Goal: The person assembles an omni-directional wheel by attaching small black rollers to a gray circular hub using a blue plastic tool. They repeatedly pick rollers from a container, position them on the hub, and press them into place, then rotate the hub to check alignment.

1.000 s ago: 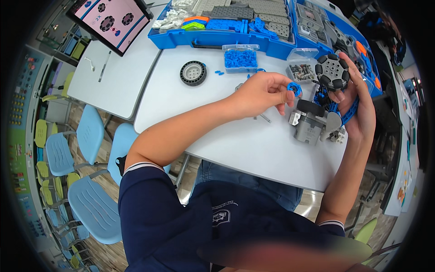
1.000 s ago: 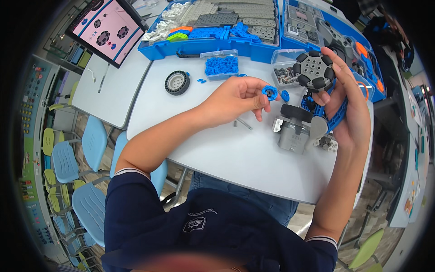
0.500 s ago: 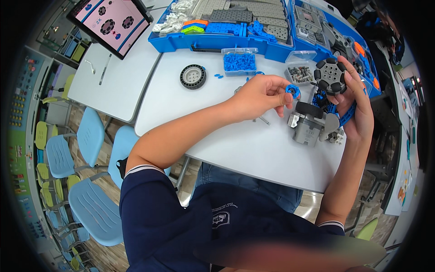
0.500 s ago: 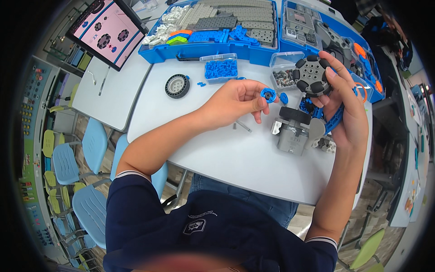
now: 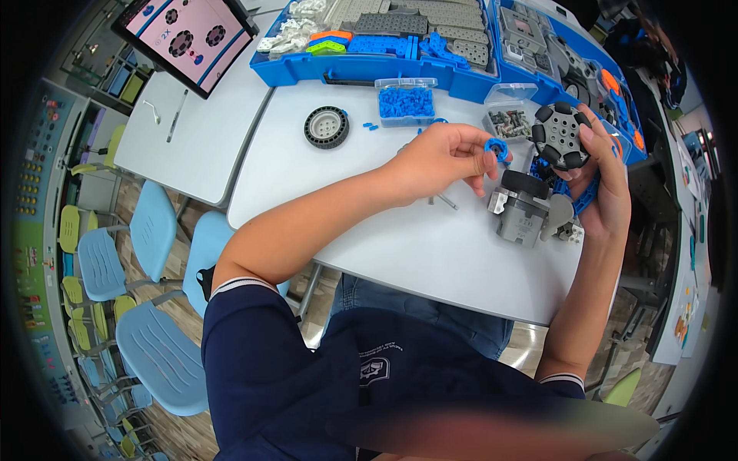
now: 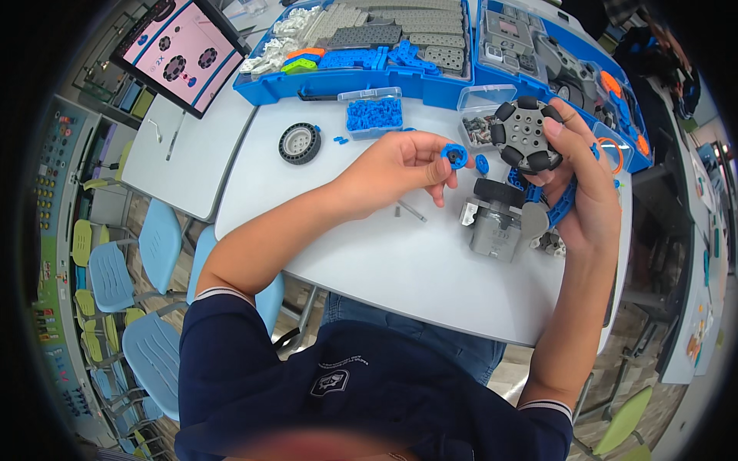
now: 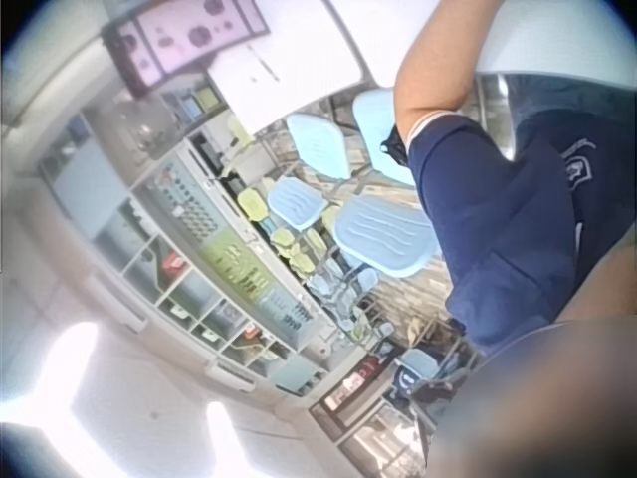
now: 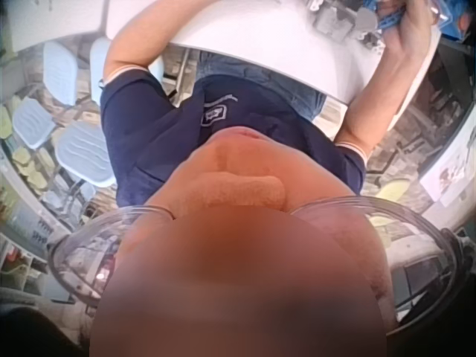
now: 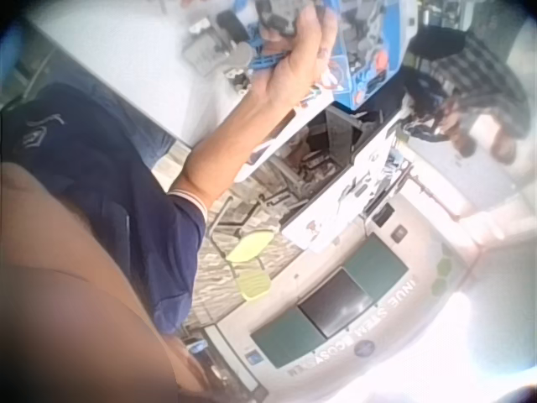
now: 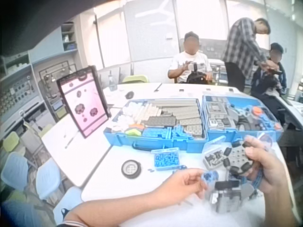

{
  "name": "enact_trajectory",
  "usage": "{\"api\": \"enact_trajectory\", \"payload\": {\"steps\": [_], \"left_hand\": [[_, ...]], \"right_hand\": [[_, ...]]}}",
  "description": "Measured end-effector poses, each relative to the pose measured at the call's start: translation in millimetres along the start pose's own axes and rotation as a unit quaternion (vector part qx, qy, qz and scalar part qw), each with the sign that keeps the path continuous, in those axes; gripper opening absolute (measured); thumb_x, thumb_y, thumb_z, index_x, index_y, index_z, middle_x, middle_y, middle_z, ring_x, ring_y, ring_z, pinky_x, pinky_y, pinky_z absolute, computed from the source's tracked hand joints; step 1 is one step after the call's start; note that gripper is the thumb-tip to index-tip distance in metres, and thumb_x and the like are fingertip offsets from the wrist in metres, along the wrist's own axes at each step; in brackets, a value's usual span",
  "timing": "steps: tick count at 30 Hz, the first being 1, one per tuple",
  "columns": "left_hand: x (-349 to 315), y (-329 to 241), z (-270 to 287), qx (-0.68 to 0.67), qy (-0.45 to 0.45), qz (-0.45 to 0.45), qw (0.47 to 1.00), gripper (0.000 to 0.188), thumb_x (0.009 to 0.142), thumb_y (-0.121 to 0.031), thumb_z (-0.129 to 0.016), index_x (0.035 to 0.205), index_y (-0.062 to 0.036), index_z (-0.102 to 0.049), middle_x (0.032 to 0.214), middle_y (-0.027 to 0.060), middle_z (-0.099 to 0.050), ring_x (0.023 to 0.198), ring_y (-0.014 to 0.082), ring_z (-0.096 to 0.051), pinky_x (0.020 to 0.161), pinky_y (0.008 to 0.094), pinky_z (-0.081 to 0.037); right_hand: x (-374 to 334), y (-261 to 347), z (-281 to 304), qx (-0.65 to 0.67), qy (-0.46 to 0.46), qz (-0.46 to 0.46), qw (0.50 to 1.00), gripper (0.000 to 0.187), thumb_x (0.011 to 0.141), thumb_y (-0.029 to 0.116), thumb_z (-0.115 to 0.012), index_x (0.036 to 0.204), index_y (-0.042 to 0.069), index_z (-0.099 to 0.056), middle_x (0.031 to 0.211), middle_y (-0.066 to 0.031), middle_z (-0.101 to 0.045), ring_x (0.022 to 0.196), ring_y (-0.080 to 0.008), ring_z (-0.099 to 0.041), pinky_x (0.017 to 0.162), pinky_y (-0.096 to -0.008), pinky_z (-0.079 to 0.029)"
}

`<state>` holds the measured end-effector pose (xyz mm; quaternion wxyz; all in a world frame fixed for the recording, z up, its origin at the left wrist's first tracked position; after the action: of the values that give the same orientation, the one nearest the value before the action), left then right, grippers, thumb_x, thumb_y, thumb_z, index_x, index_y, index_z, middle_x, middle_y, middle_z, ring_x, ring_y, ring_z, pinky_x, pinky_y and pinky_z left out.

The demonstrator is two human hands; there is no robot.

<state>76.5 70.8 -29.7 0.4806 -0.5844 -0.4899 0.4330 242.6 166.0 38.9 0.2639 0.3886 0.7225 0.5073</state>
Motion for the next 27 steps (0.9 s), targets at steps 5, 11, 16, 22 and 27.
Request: {"api": "enact_trajectory", "payload": {"steps": [5,11,16,22,27], "left_hand": [[-1,-5,0,-0.046,0.01,-0.022,0.999,0.039,0.104,-0.029,-0.064,0.128,0.001,-0.064,0.102,0.0061,-0.069,0.084,0.013,-0.067,0.084,0.029,-0.056],[-4,-8,9,-0.003,-0.031,-0.04,0.999,0.036,0.101,-0.028,-0.069,0.121,0.0015,-0.067,0.105,0.0091,-0.071,0.082,0.0154,-0.068,0.083,0.0308,-0.057],[-7,-14,15,0.03,-0.065,-0.07,0.995,0.021,0.096,-0.012,-0.073,0.111,0.0015,-0.069,0.099,0.0102,-0.073,0.08,0.0201,-0.072,0.08,0.0336,-0.058],[-8,-16,15,0.045,-0.053,-0.084,0.994,0.027,0.094,-0.013,-0.075,0.115,0.0017,-0.07,0.093,0.0068,-0.075,0.086,0.0164,-0.075,0.08,0.0273,-0.055],[-7,-12,12,-0.017,-0.038,-0.052,0.998,0.023,0.095,-0.013,-0.074,0.114,-0.0012,-0.069,0.101,0.0093,-0.073,0.087,0.0207,-0.073,0.087,0.038,-0.059]], "right_hand": [[1,-10,-20,0.022,0.067,-0.028,0.997,0.034,0.098,0.017,-0.067,0.124,-0.003,-0.059,0.106,-0.0107,-0.07,0.081,-0.0109,-0.063,0.063,-0.025,-0.047],[-2,-21,-30,-0.037,0.08,-0.032,0.996,0.041,0.098,0.021,-0.069,0.131,-0.001,-0.06,0.094,-0.0082,-0.07,0.074,-0.0113,-0.064,0.066,-0.0243,-0.05],[-6,-31,-43,-0.062,0.117,-0.056,0.99,0.047,0.097,0.024,-0.071,0.136,0.001,-0.059,0.087,-0.0073,-0.068,0.072,-0.0106,-0.065,0.064,-0.0225,-0.051],[-5,-36,-41,-0.076,0.126,-0.079,0.986,0.051,0.095,0.026,-0.074,0.136,0.0,-0.059,0.082,-0.0079,-0.067,0.069,-0.0107,-0.064,0.059,-0.0227,-0.051],[-1,-39,-37,-0.046,0.113,-0.086,0.989,0.048,0.095,0.024,-0.073,0.134,-0.001,-0.06,0.085,-0.0079,-0.067,0.07,-0.0113,-0.065,0.06,-0.0236,-0.052]]}}
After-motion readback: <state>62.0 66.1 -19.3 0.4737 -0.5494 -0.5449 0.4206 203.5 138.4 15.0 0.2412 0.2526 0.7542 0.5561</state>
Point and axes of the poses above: each hand's wrist, its own x-axis towards the middle knuckle, its own z-axis out of the back of the hand, y = z × x, the point moved 8 cm from there along x, towards the middle knuckle
